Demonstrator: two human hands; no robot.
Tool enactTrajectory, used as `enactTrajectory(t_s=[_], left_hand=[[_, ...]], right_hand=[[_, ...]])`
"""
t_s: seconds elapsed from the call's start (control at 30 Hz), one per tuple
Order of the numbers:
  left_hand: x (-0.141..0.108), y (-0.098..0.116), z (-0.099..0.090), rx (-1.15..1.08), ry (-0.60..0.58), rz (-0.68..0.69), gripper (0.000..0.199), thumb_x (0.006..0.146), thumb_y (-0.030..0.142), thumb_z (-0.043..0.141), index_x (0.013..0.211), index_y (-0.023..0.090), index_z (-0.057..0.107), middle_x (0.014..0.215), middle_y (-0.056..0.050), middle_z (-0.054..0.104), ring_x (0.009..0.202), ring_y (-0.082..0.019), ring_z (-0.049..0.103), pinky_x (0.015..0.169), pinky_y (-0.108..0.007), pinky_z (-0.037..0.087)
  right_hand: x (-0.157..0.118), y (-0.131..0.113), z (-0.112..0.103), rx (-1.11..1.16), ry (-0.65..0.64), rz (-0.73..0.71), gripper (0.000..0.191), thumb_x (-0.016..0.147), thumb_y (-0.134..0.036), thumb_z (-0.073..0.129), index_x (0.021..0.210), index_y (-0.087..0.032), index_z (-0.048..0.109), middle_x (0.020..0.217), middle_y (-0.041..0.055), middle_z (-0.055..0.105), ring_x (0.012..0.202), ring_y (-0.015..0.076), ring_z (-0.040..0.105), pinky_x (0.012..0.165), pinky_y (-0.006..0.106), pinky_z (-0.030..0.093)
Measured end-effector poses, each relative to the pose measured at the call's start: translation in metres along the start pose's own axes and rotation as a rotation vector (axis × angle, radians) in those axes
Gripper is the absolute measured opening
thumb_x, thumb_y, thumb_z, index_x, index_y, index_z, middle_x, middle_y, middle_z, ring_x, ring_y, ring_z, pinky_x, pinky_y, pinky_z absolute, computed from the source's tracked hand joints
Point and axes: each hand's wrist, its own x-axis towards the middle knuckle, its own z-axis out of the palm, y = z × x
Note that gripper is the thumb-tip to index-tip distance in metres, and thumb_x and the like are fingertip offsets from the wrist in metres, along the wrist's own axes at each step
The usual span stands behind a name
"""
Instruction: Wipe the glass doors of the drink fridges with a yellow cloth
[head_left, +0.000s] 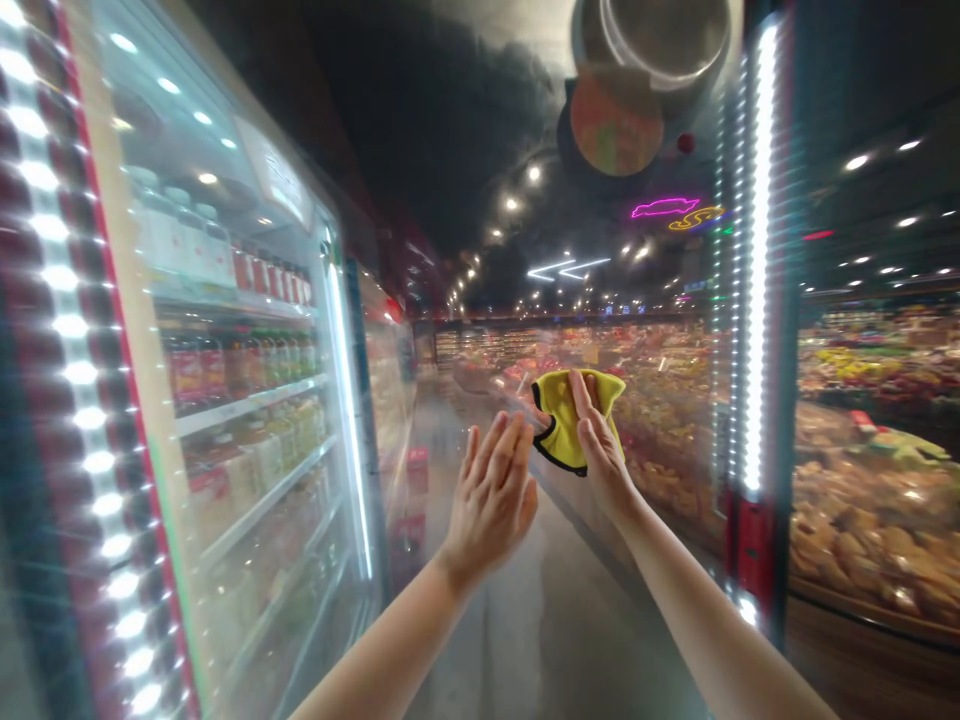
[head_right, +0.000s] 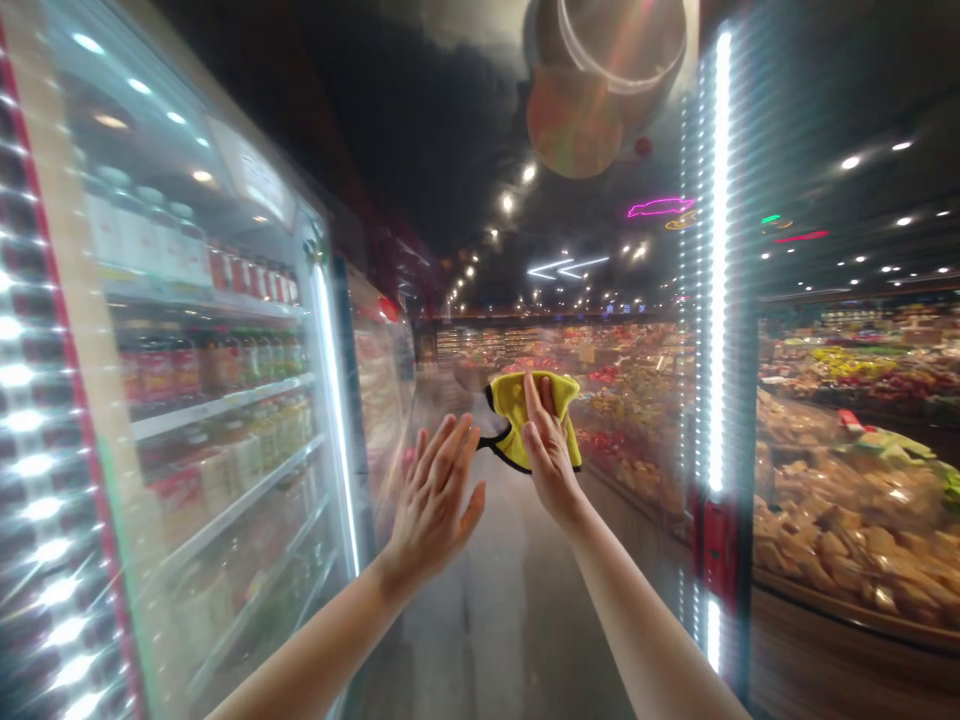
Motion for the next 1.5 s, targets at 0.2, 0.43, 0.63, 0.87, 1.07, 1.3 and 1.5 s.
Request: enactTrajectory(t_s=[0.2, 0.43, 0.63, 0.87, 1.07, 1.3, 1.5], left_hand=[[0.045, 0.041, 0.049, -0.111, -0.078, 0.064, 0.086, 0.096, 0.019, 0.053, 0.167, 0.008, 0.006, 0.169, -0.022, 0.030, 0.161, -0.031, 0.017, 0.126, -0.050, 0.035], [0.073, 0.053, 0.079, 0.133, -0.025, -0.056, 0.092, 0.087, 0.043, 0.076, 0.165, 0.031, 0.028, 0.173, -0.020, 0.020, 0.159, -0.048, 0.014, 0.122, -0.078, 0.019], [0.109, 0.060, 0.100, 0.220, 0.083, -0.021, 0.069, 0.096, 0.032, 0.066, 0.159, 0.038, 0.040, 0.169, -0.013, 0.034, 0.157, -0.044, 0.026, 0.124, -0.076, 0.016], [0.074, 0.069, 0.096, 0.187, -0.100, 0.157, 0.075, 0.089, 0.062, 0.067, 0.152, 0.024, 0.052, 0.168, -0.020, 0.036, 0.158, -0.043, 0.026, 0.125, -0.074, 0.016], [0.085, 0.031, 0.066, 0.275, -0.020, -0.097, 0.072, 0.093, 0.047, 0.068, 0.158, 0.026, 0.044, 0.169, -0.019, 0.034, 0.159, -0.042, 0.020, 0.125, -0.071, 0.017], [0.106, 0.060, 0.094, 0.173, -0.105, 0.183, 0.072, 0.087, 0.049, 0.073, 0.151, 0.024, 0.052, 0.168, -0.020, 0.036, 0.158, -0.041, 0.027, 0.126, -0.072, 0.010], [0.032, 0.033, 0.076, 0.219, -0.105, 0.228, 0.073, 0.085, 0.056, 0.074, 0.149, 0.029, 0.054, 0.165, -0.017, 0.043, 0.155, -0.037, 0.035, 0.128, -0.066, 0.010]], right_hand=[[0.011, -0.014, -0.030, 0.671, -0.101, 0.176, 0.062, 0.105, -0.067, 0.020, 0.157, -0.042, 0.043, 0.163, -0.0012, 0.046, 0.153, 0.0239, 0.040, 0.126, 0.056, 0.032], [0.004, 0.020, -0.092, 0.448, 0.293, 0.243, 0.046, 0.099, -0.055, 0.055, 0.131, -0.026, 0.072, 0.138, 0.0088, 0.071, 0.131, 0.0289, 0.064, 0.120, 0.056, 0.041], [-0.001, 0.052, -0.131, -0.046, 0.336, 0.135, 0.034, 0.097, -0.044, 0.061, 0.120, -0.025, 0.078, 0.130, 0.0093, 0.075, 0.126, 0.0284, 0.066, 0.113, 0.055, 0.049], [-0.011, 0.070, -0.137, -0.260, 0.257, -0.071, 0.029, 0.100, -0.034, 0.056, 0.119, -0.028, 0.078, 0.129, 0.0085, 0.075, 0.127, 0.0271, 0.065, 0.110, 0.054, 0.051], [-0.016, 0.076, -0.153, -0.352, 0.265, -0.096, 0.028, 0.101, -0.033, 0.056, 0.117, -0.030, 0.079, 0.132, 0.0068, 0.074, 0.130, 0.0277, 0.064, 0.113, 0.058, 0.048], [-0.017, 0.071, -0.136, -0.409, 0.278, -0.058, 0.032, 0.100, -0.029, 0.055, 0.125, -0.028, 0.076, 0.140, 0.0095, 0.069, 0.133, 0.0275, 0.061, 0.111, 0.054, 0.051], [-0.029, 0.073, -0.131, -0.512, 0.188, -0.123, 0.037, 0.100, -0.025, 0.055, 0.134, -0.029, 0.070, 0.145, 0.0093, 0.065, 0.139, 0.0287, 0.057, 0.111, 0.054, 0.053]])
